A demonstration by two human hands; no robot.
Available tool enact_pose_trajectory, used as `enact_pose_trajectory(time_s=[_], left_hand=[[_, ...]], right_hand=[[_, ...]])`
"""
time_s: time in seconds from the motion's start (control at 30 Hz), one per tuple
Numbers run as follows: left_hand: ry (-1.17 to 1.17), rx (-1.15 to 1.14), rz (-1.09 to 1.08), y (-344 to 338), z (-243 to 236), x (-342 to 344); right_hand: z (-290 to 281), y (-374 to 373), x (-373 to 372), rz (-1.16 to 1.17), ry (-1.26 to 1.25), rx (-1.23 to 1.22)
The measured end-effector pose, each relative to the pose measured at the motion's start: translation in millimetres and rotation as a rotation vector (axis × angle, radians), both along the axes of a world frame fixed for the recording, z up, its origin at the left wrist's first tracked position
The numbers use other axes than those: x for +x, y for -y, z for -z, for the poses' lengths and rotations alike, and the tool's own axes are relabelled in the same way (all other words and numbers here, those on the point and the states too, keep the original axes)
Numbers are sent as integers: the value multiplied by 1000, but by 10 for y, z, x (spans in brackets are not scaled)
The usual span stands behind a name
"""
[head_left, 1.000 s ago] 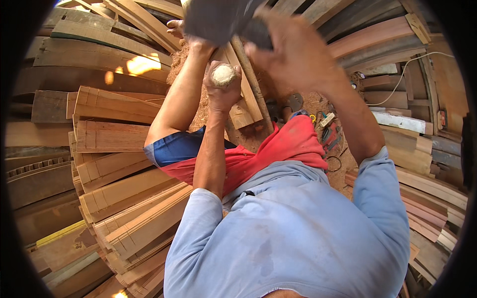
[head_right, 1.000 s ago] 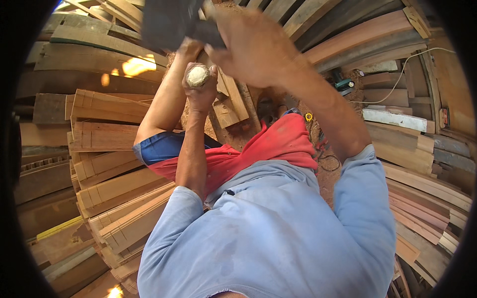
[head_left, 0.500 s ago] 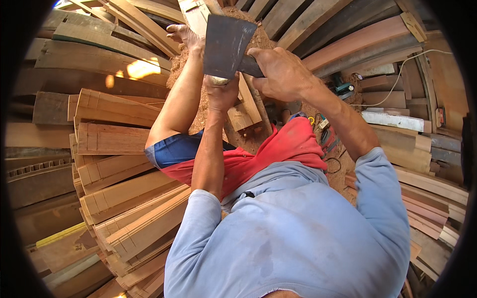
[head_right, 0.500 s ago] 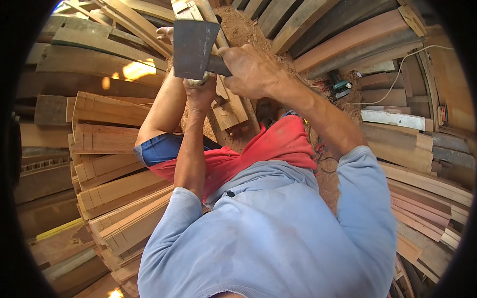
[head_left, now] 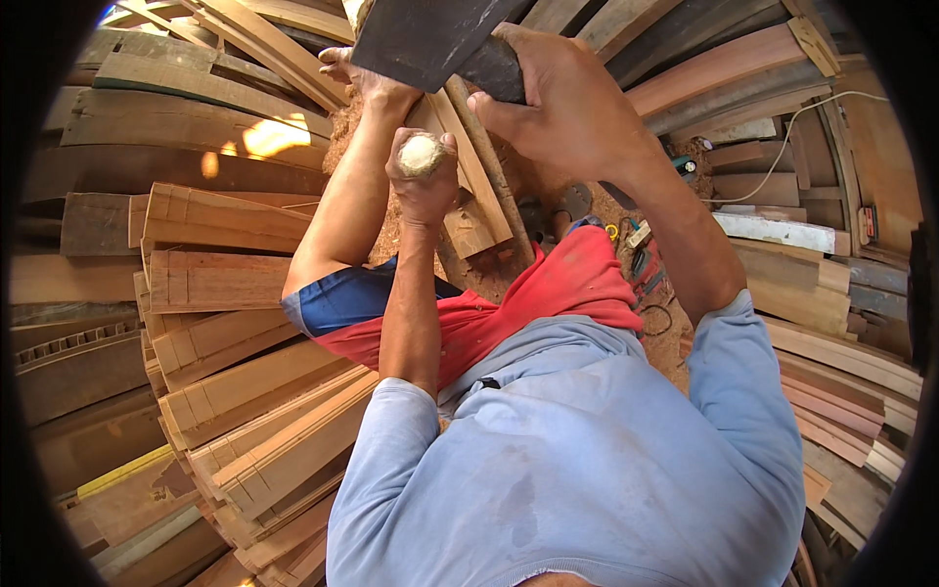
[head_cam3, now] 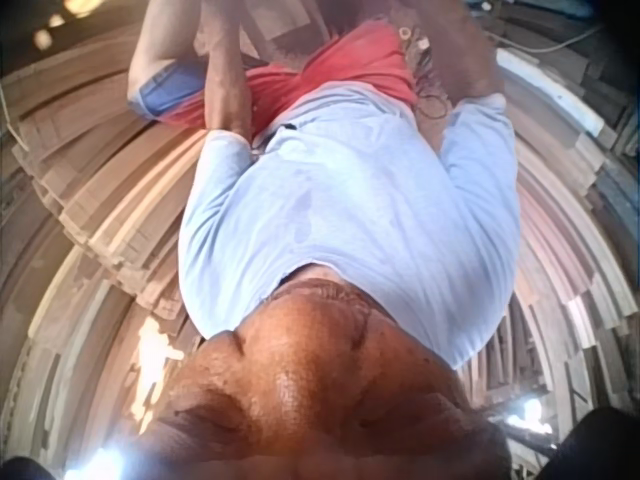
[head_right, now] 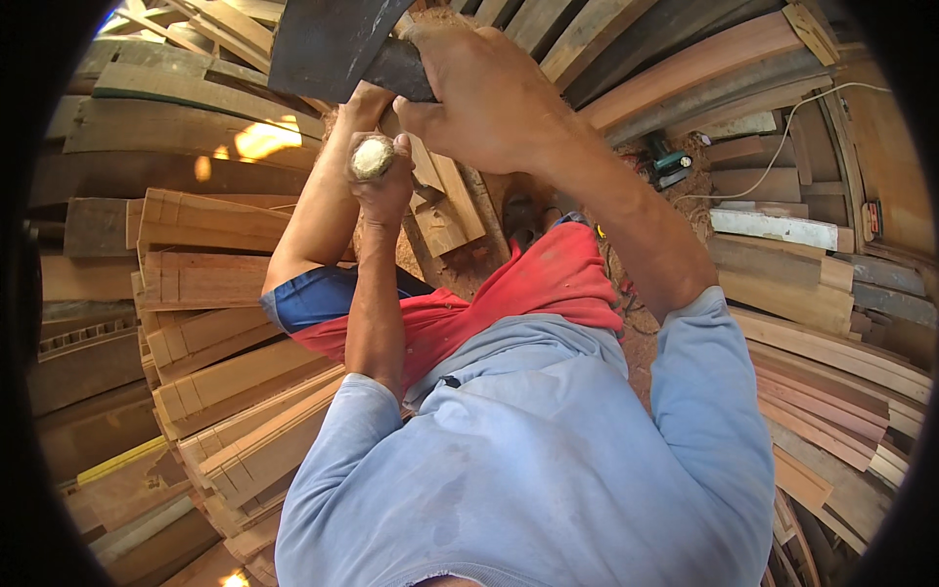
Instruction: The person uses a chisel and a mallet to carve a groove into a wooden plank. They hold the chisel with one hand and strike it with the mallet while using their bare feet to secure the plank against a pile of lumber.
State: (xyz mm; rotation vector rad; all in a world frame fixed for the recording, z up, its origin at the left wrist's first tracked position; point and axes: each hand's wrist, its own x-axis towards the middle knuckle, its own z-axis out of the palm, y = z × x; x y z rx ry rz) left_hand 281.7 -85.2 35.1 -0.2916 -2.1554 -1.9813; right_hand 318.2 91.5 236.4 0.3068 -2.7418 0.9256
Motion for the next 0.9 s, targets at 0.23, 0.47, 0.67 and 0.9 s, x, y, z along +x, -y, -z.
enact_pose_trajectory(time_s=[0.23, 0.47, 0.67, 0.9], left_hand=[[-620, -467, -121, -14, 422, -25], [-483, 36, -95, -161, 222, -27], [-351, -18, -60, -161, 115, 43], [-104, -153, 214, 59, -62, -134]], right_hand=[[457, 98, -16, -40, 180, 380], [95, 150, -141, 13, -85, 65], [446, 35, -84, -44, 234, 441], [173, 1, 7, -29, 118, 62]])
